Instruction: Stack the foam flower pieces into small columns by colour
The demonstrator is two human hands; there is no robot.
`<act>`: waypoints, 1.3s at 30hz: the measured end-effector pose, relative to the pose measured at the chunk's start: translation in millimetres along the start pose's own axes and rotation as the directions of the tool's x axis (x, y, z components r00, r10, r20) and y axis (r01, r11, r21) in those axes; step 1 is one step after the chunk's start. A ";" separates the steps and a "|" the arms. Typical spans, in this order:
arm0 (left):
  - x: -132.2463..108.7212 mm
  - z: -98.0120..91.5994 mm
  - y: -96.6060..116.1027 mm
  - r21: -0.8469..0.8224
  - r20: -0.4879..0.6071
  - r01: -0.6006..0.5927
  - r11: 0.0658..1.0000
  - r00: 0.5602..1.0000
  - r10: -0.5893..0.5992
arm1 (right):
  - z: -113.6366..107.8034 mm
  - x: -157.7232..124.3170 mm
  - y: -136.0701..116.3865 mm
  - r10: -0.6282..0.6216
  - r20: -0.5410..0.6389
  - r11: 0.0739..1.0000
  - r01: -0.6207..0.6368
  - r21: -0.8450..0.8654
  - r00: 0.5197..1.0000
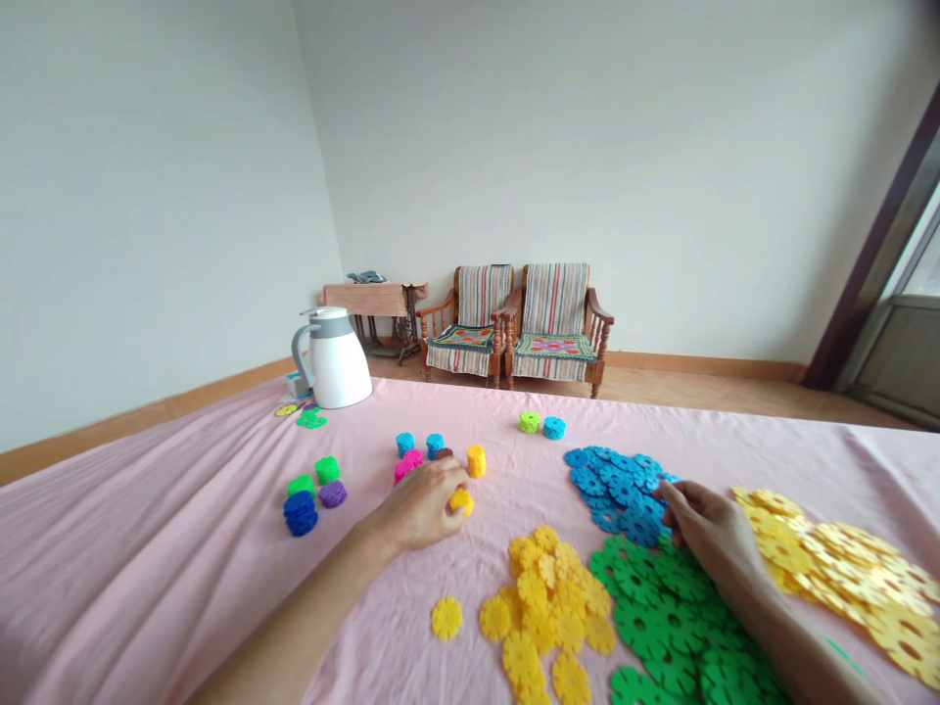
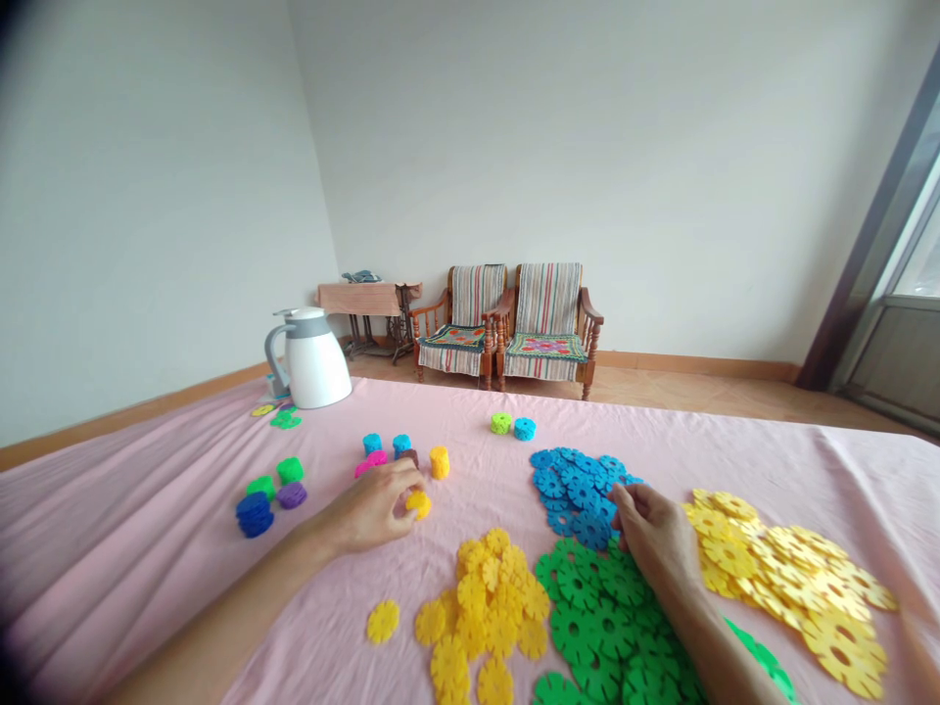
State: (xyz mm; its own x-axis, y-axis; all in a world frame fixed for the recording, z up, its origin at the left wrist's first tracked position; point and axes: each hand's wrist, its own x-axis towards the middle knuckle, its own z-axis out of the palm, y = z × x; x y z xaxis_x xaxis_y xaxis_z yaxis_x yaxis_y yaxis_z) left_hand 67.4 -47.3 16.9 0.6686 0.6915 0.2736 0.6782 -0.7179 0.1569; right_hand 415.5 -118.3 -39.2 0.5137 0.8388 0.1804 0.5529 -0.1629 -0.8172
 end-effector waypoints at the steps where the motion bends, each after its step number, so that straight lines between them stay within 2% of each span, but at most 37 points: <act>1: 0.2 0.9 -0.4 0.015 0.006 0.006 1.000 1.000 -0.006 | -0.2 -0.3 -0.5 0.000 0.001 1.000 0.000 -0.003 1.000; 9: 2.4 4.9 -4.2 0.007 0.046 0.023 1.000 0.999 -0.023 | -0.5 -1.5 -2.6 -0.002 -0.001 1.000 0.002 -0.014 1.000; 15: -1.2 2.0 -7.7 -0.085 0.083 -0.022 0.996 0.996 0.029 | -0.7 -3.3 -5.6 -0.003 0.006 1.000 0.003 -0.007 1.000; 20: -1.8 4.7 -9.0 -0.116 0.133 -0.012 0.993 0.991 0.027 | -0.4 -3.4 -5.7 -0.017 0.002 1.000 0.017 0.001 1.000; 39: 2.1 9.4 -4.5 -0.073 0.119 -0.031 0.997 0.992 0.040 | -1.5 -4.8 -9.4 0.001 0.021 1.000 -0.001 -0.017 1.000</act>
State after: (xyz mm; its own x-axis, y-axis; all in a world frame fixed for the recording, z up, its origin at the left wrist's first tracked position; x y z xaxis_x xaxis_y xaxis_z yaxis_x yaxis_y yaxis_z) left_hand 68.6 -41.9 7.9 0.7264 0.6672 0.1651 0.6331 -0.7430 0.2172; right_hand 408.8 -121.5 -31.6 0.5007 0.8491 0.1680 0.5635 -0.1724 -0.8080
